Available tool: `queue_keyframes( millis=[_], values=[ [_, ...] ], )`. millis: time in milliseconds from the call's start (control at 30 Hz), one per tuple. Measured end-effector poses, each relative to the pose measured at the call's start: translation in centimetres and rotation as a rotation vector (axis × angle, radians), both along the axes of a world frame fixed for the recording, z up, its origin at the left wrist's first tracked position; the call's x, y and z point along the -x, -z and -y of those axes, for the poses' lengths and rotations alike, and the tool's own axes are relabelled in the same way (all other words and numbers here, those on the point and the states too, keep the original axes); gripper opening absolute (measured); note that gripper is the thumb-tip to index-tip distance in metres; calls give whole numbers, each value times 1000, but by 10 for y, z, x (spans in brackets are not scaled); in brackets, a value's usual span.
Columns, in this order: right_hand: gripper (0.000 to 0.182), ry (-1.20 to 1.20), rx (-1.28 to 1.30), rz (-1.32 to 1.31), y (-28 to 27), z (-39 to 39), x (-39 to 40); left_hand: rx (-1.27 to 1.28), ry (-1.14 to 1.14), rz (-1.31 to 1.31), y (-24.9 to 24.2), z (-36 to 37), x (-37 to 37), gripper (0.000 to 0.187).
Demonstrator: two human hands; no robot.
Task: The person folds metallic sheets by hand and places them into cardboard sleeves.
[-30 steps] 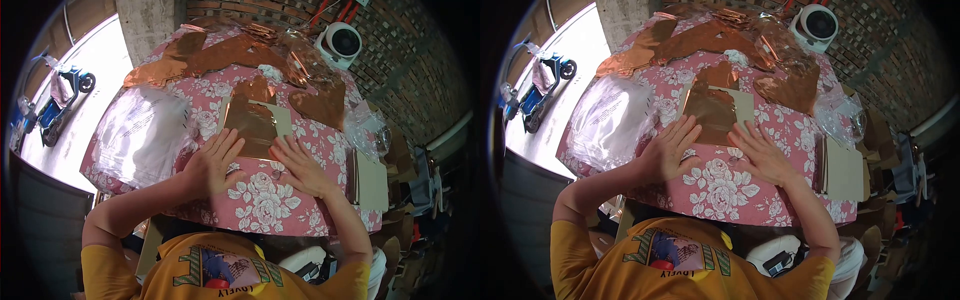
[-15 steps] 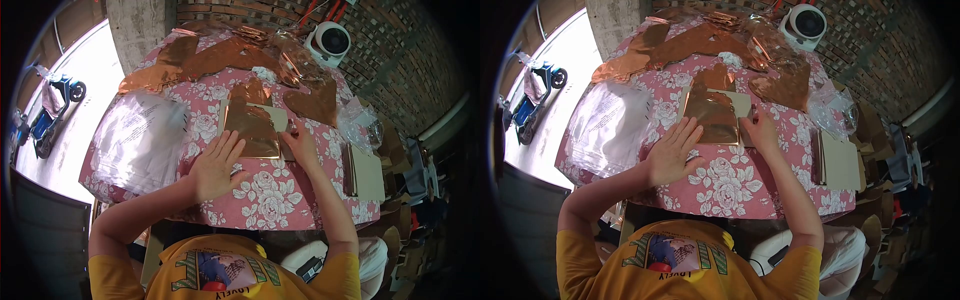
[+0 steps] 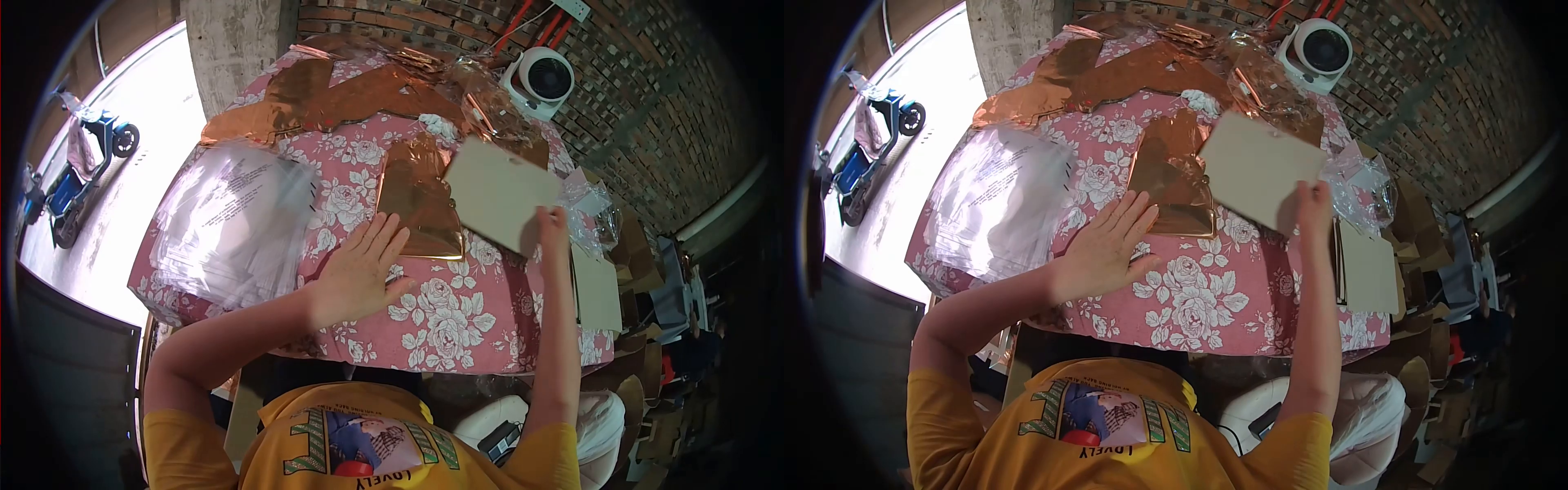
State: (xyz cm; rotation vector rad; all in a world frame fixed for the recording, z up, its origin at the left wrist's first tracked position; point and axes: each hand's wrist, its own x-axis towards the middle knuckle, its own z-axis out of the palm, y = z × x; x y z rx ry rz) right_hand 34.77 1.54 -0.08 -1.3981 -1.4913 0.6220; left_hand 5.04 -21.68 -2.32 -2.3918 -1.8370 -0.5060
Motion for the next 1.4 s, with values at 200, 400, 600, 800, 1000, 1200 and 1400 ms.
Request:
queue_keyframes(
  millis=[200, 400, 600, 800, 1000, 1200, 1400],
  values=[
    [12, -285, 207, -643, -32, 58, 16, -32, 20, 17, 2, -1, 1, 75],
    [24, -437, 304, 20, 3, 77, 60, 171, 15, 149, -15, 1, 1, 64],
    [34, -327, -556, 932, -28, 110, 104, -196, 140, 235, -8, -3, 1, 45],
    [42, -800, -509, 553, -1, 89, 153, -24, 166, 209, -10, -1, 3, 50],
    [41, -792, -378, 544, 7, 88, 152, 10, 53, 107, -9, 1, 3, 65],
    [44, -786, -384, 483, 14, 84, 152, 159, 59, 228, -13, 1, 5, 62],
    [40, -798, -315, 484, 11, 84, 151, -134, 42, 128, 0, 1, 7, 56]
  ],
)
